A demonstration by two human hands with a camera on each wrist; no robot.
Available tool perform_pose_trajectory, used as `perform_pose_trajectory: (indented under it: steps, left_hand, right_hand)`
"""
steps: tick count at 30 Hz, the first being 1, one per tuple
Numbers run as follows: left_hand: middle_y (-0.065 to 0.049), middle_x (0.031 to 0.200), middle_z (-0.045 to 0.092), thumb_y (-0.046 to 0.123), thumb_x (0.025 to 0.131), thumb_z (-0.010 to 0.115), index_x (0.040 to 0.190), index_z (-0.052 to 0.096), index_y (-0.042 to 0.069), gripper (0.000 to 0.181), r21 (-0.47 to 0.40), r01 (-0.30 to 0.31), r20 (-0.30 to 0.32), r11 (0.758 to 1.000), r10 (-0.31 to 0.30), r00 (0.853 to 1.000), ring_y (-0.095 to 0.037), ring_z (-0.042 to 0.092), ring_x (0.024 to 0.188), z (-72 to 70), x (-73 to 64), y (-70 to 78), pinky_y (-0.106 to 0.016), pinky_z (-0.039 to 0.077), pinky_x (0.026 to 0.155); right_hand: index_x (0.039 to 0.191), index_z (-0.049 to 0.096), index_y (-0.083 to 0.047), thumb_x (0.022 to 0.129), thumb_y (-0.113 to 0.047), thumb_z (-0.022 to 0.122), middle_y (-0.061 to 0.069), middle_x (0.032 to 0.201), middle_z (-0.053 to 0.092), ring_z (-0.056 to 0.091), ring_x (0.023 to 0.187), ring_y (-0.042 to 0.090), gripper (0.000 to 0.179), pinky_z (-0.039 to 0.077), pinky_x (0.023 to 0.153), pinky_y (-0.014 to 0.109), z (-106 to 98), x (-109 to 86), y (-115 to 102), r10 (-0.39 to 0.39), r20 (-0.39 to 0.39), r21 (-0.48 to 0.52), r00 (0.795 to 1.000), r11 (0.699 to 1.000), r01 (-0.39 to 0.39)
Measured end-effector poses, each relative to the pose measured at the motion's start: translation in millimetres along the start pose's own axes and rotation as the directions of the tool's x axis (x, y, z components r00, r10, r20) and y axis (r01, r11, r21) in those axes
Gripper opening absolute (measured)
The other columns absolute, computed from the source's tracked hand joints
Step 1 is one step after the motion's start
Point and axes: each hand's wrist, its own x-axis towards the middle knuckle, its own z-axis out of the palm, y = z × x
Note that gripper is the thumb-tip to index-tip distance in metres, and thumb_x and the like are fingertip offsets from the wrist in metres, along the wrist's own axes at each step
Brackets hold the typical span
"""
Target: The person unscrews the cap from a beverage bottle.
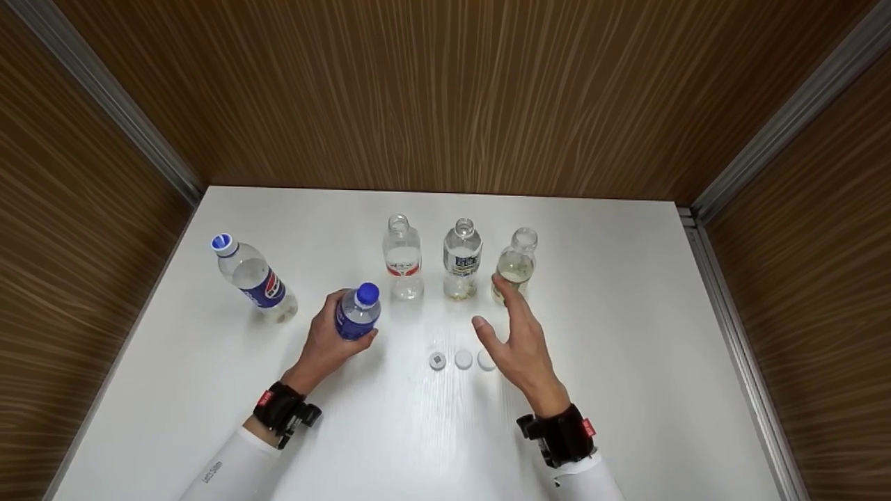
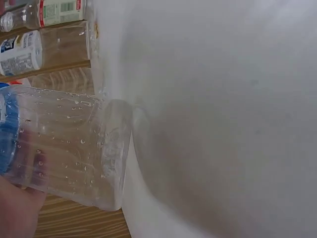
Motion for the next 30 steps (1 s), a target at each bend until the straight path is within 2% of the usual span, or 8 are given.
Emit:
perform_pose_trajectory:
  steps: [4, 8, 11, 17, 20, 23, 27, 30]
  left_hand:
    - [-0.014, 0.126, 0.063, 0.017, 0.073, 0.092, 0.137, 0.047, 0.003, 0.079, 0.068, -0.088, 0.008, 0.994, 0.088, 0.996, -0.03, 0.064, 0.114, 4.5, -3.3, 4.9, -0.051, 0.052, 0.097]
    - [-0.012, 0.124, 0.065, 0.02, 0.072, 0.093, 0.134, 0.05, 0.005, 0.077, 0.114, -0.155, 0.033, 0.981, 0.152, 0.988, -0.026, 0.064, 0.111, 8.6, -4.6, 11.8, -0.047, 0.053, 0.095]
    - [-0.01, 0.122, 0.065, 0.022, 0.072, 0.093, 0.132, 0.051, 0.005, 0.075, 0.139, -0.184, 0.054, 0.973, 0.178, 0.983, -0.024, 0.063, 0.11, 12.3, -5.5, 15.9, -0.045, 0.052, 0.095]
    - [-0.009, 0.119, 0.066, 0.023, 0.069, 0.094, 0.131, 0.053, 0.005, 0.077, 0.148, -0.217, 0.079, 0.965, 0.207, 0.975, -0.022, 0.064, 0.108, 22.1, -8.2, 19.1, -0.042, 0.052, 0.093]
    - [-0.008, 0.116, 0.067, 0.025, 0.068, 0.094, 0.13, 0.053, 0.006, 0.077, 0.155, -0.235, 0.084, 0.96, 0.224, 0.971, -0.021, 0.065, 0.105, 24.8, -9.4, 20.5, -0.04, 0.053, 0.091]
    - [-0.006, 0.115, 0.067, 0.026, 0.069, 0.094, 0.129, 0.055, 0.006, 0.075, 0.168, -0.259, 0.089, 0.951, 0.248, 0.965, -0.02, 0.065, 0.103, 27.0, -9.9, 22.0, -0.039, 0.053, 0.089]
    - [-0.005, 0.114, 0.068, 0.026, 0.07, 0.093, 0.128, 0.056, 0.006, 0.072, 0.176, -0.284, 0.095, 0.942, 0.271, 0.958, -0.019, 0.065, 0.101, 30.1, -11.1, 25.0, -0.038, 0.054, 0.087]
    - [-0.005, 0.114, 0.068, 0.026, 0.069, 0.093, 0.128, 0.056, 0.006, 0.072, 0.18, -0.278, 0.099, 0.944, 0.264, 0.959, -0.019, 0.066, 0.101, 31.7, -11.8, 28.2, -0.038, 0.054, 0.087]
  right_hand:
    - [0.145, 0.051, 0.006, 0.089, 0.008, 0.07, 0.022, 0.142, 0.059, 0.056, 0.13, 0.037, 0.059, 0.042, 0.108, 0.022, 9, 2.4, -4, -0.045, 0.017, 0.036, 0.999, 0.998, 0.044]
    - [0.129, 0.067, 0.003, 0.091, 0.007, 0.069, 0.013, 0.123, 0.073, 0.071, 0.108, 0.029, 0.039, 0.05, 0.095, 0.018, 16, 4.5, -13, -0.099, 0.027, 0.019, 0.995, 0.995, 0.099]
    - [0.119, 0.073, -0.001, 0.092, 0.006, 0.069, 0.006, 0.111, 0.077, 0.075, 0.095, 0.021, 0.028, 0.053, 0.086, 0.016, 22, 7.4, -17, -0.146, 0.034, 0.018, 0.989, 0.989, 0.146]
    - [0.114, 0.074, 0.001, 0.091, 0.005, 0.071, 0.005, 0.101, 0.078, 0.074, 0.088, 0.015, 0.024, 0.056, 0.082, 0.017, 32, 14.0, -24, -0.203, 0.056, 0.05, 0.978, 0.978, 0.2]
    - [0.113, 0.074, 0.0, 0.092, 0.0, 0.073, 0.004, 0.094, 0.078, 0.073, 0.083, 0.012, 0.021, 0.056, 0.078, 0.018, 37, 16.2, -28, -0.207, 0.084, 0.057, 0.975, 0.978, 0.203]
    - [0.111, 0.074, -0.001, 0.091, -0.003, 0.075, 0.0, 0.084, 0.075, 0.068, 0.073, 0.007, 0.02, 0.055, 0.069, 0.018, 44, 17.0, -34, -0.202, 0.097, 0.048, 0.975, 0.979, 0.198]
    - [0.102, 0.072, -0.006, 0.091, -0.009, 0.077, -0.01, 0.07, 0.061, 0.053, 0.059, 0.002, 0.013, 0.044, 0.053, 0.019, 51, 16.4, -41, -0.174, 0.056, -0.029, 0.983, 0.984, 0.176]
    - [0.095, 0.069, -0.009, 0.09, -0.016, 0.079, -0.012, 0.064, 0.05, 0.043, 0.054, 0.001, 0.014, 0.035, 0.047, 0.021, 55, 15.8, -46, -0.153, 0.01, -0.106, 0.988, 0.982, 0.153]
